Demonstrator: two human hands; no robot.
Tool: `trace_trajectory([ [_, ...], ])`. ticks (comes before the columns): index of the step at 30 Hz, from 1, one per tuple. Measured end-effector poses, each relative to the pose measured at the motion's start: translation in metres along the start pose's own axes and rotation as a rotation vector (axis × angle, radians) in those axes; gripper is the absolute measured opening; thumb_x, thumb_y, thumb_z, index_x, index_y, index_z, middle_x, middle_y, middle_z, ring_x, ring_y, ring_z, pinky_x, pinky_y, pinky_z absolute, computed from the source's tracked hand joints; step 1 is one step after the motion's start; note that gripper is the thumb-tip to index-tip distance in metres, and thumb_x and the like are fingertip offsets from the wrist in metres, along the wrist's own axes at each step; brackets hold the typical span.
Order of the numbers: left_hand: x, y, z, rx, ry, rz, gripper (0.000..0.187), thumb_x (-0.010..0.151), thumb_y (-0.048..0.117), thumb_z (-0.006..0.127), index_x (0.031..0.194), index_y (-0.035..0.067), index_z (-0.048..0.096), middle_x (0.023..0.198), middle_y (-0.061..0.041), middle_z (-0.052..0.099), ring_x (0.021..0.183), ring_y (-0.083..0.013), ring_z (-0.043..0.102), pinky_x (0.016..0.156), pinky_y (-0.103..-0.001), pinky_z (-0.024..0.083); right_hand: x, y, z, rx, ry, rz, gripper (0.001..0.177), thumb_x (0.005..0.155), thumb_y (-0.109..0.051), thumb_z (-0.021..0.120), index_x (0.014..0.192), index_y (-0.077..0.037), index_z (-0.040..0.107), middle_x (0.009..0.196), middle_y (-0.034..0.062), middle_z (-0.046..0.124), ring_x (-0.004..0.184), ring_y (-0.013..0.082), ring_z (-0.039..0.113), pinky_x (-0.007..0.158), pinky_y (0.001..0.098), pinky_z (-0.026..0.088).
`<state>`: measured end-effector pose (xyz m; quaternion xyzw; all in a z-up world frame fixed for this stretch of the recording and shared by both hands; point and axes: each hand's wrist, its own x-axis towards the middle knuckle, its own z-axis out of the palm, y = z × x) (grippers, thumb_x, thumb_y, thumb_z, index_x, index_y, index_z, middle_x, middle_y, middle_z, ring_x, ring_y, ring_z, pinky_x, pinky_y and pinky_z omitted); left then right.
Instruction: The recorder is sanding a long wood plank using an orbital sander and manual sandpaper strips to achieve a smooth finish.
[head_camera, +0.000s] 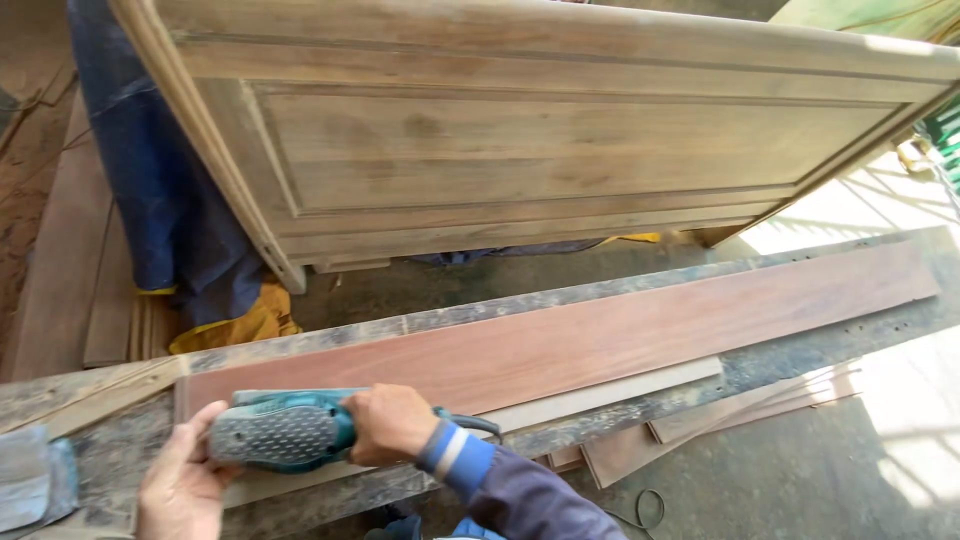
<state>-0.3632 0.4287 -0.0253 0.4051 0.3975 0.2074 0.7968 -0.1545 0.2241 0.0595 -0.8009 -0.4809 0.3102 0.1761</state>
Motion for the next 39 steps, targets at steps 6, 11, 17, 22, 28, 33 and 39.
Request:
trace_trajectory([
  [6, -0.029, -0.053, 0.17, 0.023, -0.178, -0.118, 0.042, 0.104, 0.032, 0.052, 0.131, 0.003, 0.067, 0.114, -0.008, 0.07, 0.096, -0.0199, 0.063, 0.078, -0.039, 0.051, -0.097, 0.111, -0.067, -0.023, 0.026, 0.138, 0.029, 0.071, -0.025, 0.074, 0.097, -0.013, 0.075, 0.082, 0.0191, 0.074, 0.078, 0.0378, 0.074, 0.075, 0.0479, 0.061],
  [11, -0.057, -0.098, 0.315, 0.095, -0.297, -0.27, 0.05, 0.096, 0.038, 0.055, 0.134, 0.009, 0.065, 0.122, -0.009, 0.07, 0.106, -0.0224, 0.062, 0.087, -0.043, 0.051, -0.17, 0.229, -0.108, -0.026, -0.05, 0.298, 0.027, 0.072, -0.025, 0.076, 0.096, -0.012, 0.074, 0.082, 0.0121, 0.077, 0.072, 0.0285, 0.075, 0.072, 0.0412, 0.063],
  [17, -0.07, -0.188, 0.433, 0.218, -0.428, -0.313, 0.065, 0.084, 0.049, 0.063, 0.14, 0.016, 0.062, 0.138, -0.012, 0.064, 0.132, -0.0286, 0.049, 0.11, -0.055, 0.036, -0.25, 0.329, -0.165, -0.043, -0.074, 0.466, 0.033, 0.072, -0.036, 0.084, 0.097, -0.016, 0.078, 0.085, 0.0066, 0.079, 0.075, 0.0221, 0.076, 0.077, 0.038, 0.062],
  [22, -0.083, -0.228, 0.51, 0.243, -0.478, -0.34, 0.069, 0.083, 0.048, 0.065, 0.144, 0.017, 0.059, 0.14, -0.009, 0.063, 0.134, -0.0243, 0.045, 0.114, -0.051, 0.023, -0.29, 0.402, -0.2, -0.072, -0.093, 0.561, 0.039, 0.066, -0.043, 0.088, 0.096, -0.019, 0.078, 0.087, 0.0058, 0.081, 0.079, 0.0221, 0.078, 0.081, 0.0367, 0.062],
  [28, -0.09, -0.254, 0.557, 0.168, -0.504, -0.349, 0.068, 0.087, 0.044, 0.068, 0.145, 0.01, 0.058, 0.128, -0.008, 0.068, 0.125, -0.0209, 0.055, 0.116, -0.039, 0.032, -0.309, 0.458, -0.215, -0.1, -0.027, 0.517, 0.047, 0.057, -0.032, 0.091, 0.1, -0.016, 0.078, 0.089, 0.0122, 0.08, 0.088, 0.0298, 0.076, 0.083, 0.0411, 0.059],
  [33, -0.086, -0.272, 0.561, 0.144, -0.478, -0.295, 0.058, 0.092, 0.032, 0.069, 0.142, 0.005, 0.058, 0.122, -0.005, 0.065, 0.116, -0.0127, 0.058, 0.109, -0.029, 0.04, -0.304, 0.474, -0.211, -0.122, -0.055, 0.507, 0.051, 0.057, -0.031, 0.092, 0.103, -0.016, 0.077, 0.095, 0.0133, 0.079, 0.095, 0.0309, 0.075, 0.087, 0.041, 0.058],
  [39, -0.094, -0.275, 0.55, 0.203, -0.435, -0.148, 0.044, 0.094, 0.011, 0.065, 0.137, 0.005, 0.06, 0.123, -0.005, 0.064, 0.108, -0.0127, 0.058, 0.098, -0.028, 0.05, -0.297, 0.462, -0.203, -0.173, -0.07, 0.492, 0.055, 0.059, -0.031, 0.092, 0.11, -0.018, 0.076, 0.099, 0.013, 0.079, 0.098, 0.0306, 0.074, 0.091, 0.0412, 0.058],
])
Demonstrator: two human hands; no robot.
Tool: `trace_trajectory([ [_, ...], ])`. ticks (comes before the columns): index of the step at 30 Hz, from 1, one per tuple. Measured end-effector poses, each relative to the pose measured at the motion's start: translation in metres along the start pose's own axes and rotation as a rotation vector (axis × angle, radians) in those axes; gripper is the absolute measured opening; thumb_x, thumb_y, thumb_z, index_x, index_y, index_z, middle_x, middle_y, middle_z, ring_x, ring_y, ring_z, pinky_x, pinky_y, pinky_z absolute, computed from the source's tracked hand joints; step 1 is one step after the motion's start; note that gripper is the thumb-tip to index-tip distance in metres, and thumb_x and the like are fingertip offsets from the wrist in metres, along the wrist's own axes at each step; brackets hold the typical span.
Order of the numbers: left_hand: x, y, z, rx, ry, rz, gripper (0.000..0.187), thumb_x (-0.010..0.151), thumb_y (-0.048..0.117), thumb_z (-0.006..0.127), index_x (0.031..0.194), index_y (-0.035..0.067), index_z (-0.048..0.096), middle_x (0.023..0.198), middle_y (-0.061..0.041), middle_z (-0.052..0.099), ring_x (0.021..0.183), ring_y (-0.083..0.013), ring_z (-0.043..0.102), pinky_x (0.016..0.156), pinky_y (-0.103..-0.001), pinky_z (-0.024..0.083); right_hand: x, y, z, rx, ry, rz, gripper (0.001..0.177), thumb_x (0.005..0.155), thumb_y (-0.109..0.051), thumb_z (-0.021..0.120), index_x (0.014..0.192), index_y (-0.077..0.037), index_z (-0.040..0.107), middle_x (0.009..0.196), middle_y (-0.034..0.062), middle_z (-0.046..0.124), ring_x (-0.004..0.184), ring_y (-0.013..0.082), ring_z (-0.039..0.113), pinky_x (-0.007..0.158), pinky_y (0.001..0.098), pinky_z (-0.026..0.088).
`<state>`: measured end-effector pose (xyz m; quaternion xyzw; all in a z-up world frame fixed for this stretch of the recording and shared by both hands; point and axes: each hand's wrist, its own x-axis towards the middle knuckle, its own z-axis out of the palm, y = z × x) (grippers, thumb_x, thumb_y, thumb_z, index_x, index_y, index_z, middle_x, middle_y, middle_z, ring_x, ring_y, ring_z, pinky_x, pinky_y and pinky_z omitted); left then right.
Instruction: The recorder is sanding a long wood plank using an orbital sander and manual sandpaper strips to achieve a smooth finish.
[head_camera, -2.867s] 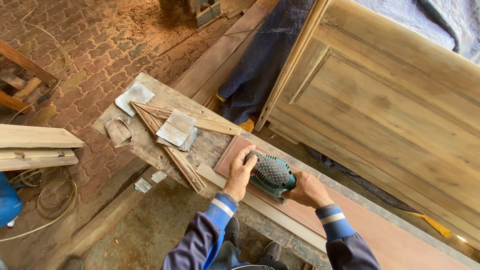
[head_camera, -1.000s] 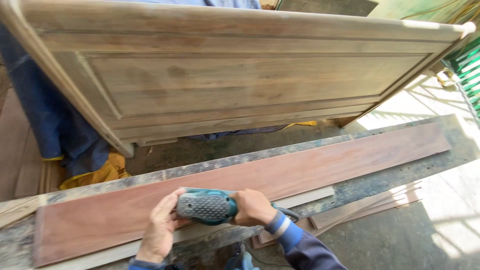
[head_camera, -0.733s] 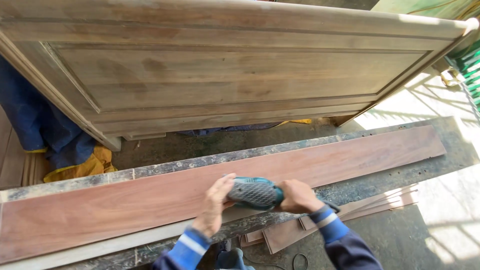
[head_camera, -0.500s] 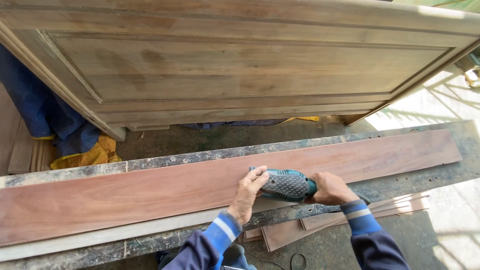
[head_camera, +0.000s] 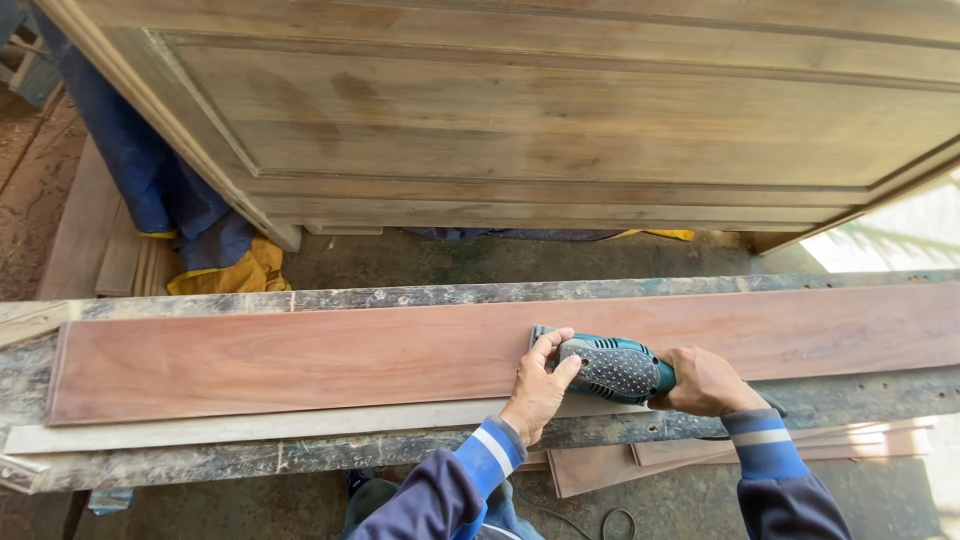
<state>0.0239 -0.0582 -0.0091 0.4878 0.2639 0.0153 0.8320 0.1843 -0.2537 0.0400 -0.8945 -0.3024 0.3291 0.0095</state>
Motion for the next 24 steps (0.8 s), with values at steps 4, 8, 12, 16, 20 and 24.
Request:
trace_trajectory([
  [4, -0.011, 0.005, -0.01, 0.001, 0.007, -0.006, 0.042, 0.095, 0.011, 0.063, 0.136, 0.008, 0.058, 0.126, -0.003, 0.064, 0.109, -0.0126, 0.059, 0.098, -0.028, 0.05, -0.004, -0.022, -0.001, 0.018, -0.043, 0.047, 0.055, 0.06, -0.03, 0.092, 0.112, -0.02, 0.076, 0.101, 0.012, 0.079, 0.098, 0.0292, 0.076, 0.093, 0.0395, 0.058],
  [8, -0.02, 0.001, -0.025, -0.01, 0.021, 0.018, 0.042, 0.095, 0.011, 0.063, 0.137, 0.007, 0.058, 0.126, -0.004, 0.063, 0.11, -0.0124, 0.058, 0.099, -0.027, 0.05, -0.005, -0.038, 0.004, -0.006, -0.026, 0.012, 0.053, 0.061, -0.03, 0.091, 0.11, -0.018, 0.076, 0.099, 0.0146, 0.079, 0.098, 0.0315, 0.075, 0.091, 0.0414, 0.058],
  [12, -0.027, 0.003, -0.036, -0.019, 0.055, 0.048, 0.041, 0.096, 0.011, 0.063, 0.136, 0.007, 0.059, 0.122, -0.004, 0.064, 0.108, -0.0118, 0.059, 0.098, -0.027, 0.051, -0.003, -0.051, 0.008, -0.035, -0.044, 0.02, 0.048, 0.061, -0.034, 0.091, 0.101, -0.014, 0.076, 0.094, 0.0157, 0.079, 0.096, 0.0334, 0.075, 0.088, 0.0429, 0.059],
  [16, -0.04, 0.008, -0.049, -0.028, 0.08, 0.041, 0.041, 0.096, 0.011, 0.063, 0.136, 0.008, 0.059, 0.121, -0.003, 0.064, 0.107, -0.0112, 0.059, 0.097, -0.027, 0.051, -0.001, -0.063, 0.016, -0.035, -0.032, -0.013, 0.046, 0.058, -0.034, 0.092, 0.094, -0.01, 0.076, 0.091, 0.0158, 0.078, 0.093, 0.0335, 0.075, 0.086, 0.0438, 0.059],
  [20, -0.052, 0.013, -0.062, -0.05, 0.106, 0.076, 0.041, 0.096, 0.012, 0.063, 0.136, 0.007, 0.06, 0.119, -0.004, 0.065, 0.106, -0.0113, 0.06, 0.097, -0.027, 0.052, -0.004, -0.083, 0.02, -0.049, -0.05, 0.007, 0.043, 0.061, -0.037, 0.093, 0.09, -0.008, 0.077, 0.088, 0.0166, 0.079, 0.09, 0.0328, 0.077, 0.085, 0.043, 0.06],
  [24, -0.059, 0.012, -0.077, -0.062, 0.125, 0.097, 0.04, 0.097, 0.014, 0.062, 0.136, 0.007, 0.06, 0.118, -0.003, 0.066, 0.105, -0.0111, 0.061, 0.096, -0.027, 0.052, -0.007, -0.111, 0.02, -0.053, -0.06, 0.008, 0.042, 0.063, -0.035, 0.094, 0.094, -0.011, 0.077, 0.09, 0.0155, 0.08, 0.092, 0.033, 0.077, 0.085, 0.0432, 0.06],
])
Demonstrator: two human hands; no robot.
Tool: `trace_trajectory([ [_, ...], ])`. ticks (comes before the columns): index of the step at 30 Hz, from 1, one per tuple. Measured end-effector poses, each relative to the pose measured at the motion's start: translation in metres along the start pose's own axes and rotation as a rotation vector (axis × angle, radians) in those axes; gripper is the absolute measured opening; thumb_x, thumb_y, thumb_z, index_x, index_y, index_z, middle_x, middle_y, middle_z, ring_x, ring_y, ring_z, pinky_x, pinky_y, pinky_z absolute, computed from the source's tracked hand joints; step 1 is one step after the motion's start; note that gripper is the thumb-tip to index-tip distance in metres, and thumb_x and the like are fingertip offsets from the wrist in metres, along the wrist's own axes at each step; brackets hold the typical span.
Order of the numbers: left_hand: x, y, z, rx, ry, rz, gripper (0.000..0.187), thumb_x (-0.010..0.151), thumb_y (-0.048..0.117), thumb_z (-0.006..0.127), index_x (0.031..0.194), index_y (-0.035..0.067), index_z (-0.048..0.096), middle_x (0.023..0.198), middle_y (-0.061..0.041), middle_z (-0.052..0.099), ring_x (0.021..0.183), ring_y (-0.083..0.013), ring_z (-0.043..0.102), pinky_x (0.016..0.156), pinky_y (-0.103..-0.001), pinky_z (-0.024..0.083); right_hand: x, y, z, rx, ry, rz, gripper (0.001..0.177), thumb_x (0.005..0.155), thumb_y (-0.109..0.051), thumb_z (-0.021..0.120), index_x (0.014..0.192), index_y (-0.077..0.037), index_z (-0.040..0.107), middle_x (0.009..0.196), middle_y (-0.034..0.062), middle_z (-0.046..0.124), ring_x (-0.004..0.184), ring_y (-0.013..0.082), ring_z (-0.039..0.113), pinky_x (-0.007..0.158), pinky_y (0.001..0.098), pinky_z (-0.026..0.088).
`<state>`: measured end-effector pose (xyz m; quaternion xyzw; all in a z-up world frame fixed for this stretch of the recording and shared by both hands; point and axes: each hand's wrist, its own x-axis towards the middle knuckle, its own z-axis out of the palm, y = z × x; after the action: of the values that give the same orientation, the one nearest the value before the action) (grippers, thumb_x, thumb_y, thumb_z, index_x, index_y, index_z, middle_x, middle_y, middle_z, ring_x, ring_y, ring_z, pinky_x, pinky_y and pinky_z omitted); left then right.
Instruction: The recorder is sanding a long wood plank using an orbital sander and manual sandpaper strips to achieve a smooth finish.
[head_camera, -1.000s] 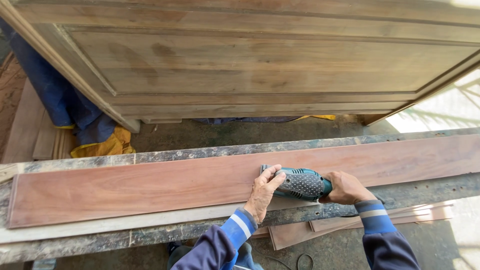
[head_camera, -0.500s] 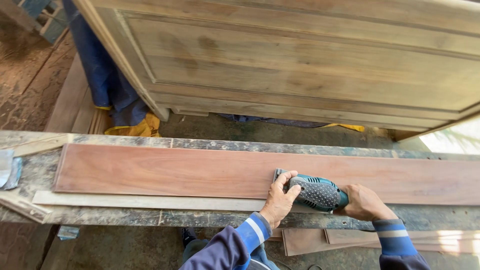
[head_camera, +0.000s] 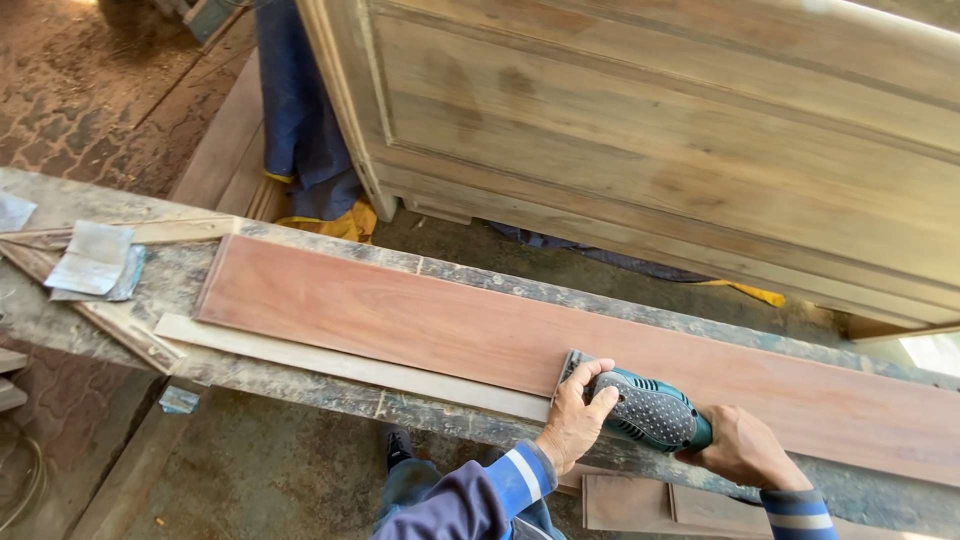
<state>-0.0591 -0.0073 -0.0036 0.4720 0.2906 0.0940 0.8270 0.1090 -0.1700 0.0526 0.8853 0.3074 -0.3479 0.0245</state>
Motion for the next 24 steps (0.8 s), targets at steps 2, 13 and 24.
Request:
trace_trajectory([
  [2, -0.001, 0.002, -0.008, 0.001, 0.013, 0.018, 0.04, 0.097, 0.014, 0.063, 0.136, 0.007, 0.06, 0.117, -0.004, 0.066, 0.104, -0.0112, 0.061, 0.095, -0.027, 0.052, 0.002, -0.009, 0.002, 0.0, 0.003, -0.008, 0.042, 0.064, -0.034, 0.094, 0.094, -0.011, 0.078, 0.091, 0.0155, 0.08, 0.092, 0.0327, 0.077, 0.085, 0.0431, 0.06],
  [13, -0.013, 0.021, -0.046, -0.05, 0.029, 0.007, 0.04, 0.097, 0.015, 0.062, 0.136, 0.008, 0.06, 0.115, -0.003, 0.067, 0.103, -0.0102, 0.062, 0.094, -0.027, 0.054, 0.012, -0.045, 0.014, 0.015, -0.018, -0.043, 0.038, 0.065, -0.032, 0.088, 0.095, -0.01, 0.079, 0.086, 0.0156, 0.081, 0.084, 0.0303, 0.08, 0.082, 0.0419, 0.062],
  [24, -0.021, 0.042, -0.088, -0.064, 0.171, 0.101, 0.037, 0.098, 0.016, 0.062, 0.134, 0.009, 0.063, 0.119, -0.002, 0.065, 0.106, -0.01, 0.06, 0.096, -0.026, 0.052, 0.016, -0.113, 0.008, 0.005, 0.008, -0.093, 0.039, 0.064, -0.033, 0.088, 0.095, -0.011, 0.079, 0.084, 0.015, 0.08, 0.083, 0.0311, 0.079, 0.08, 0.0429, 0.061],
])
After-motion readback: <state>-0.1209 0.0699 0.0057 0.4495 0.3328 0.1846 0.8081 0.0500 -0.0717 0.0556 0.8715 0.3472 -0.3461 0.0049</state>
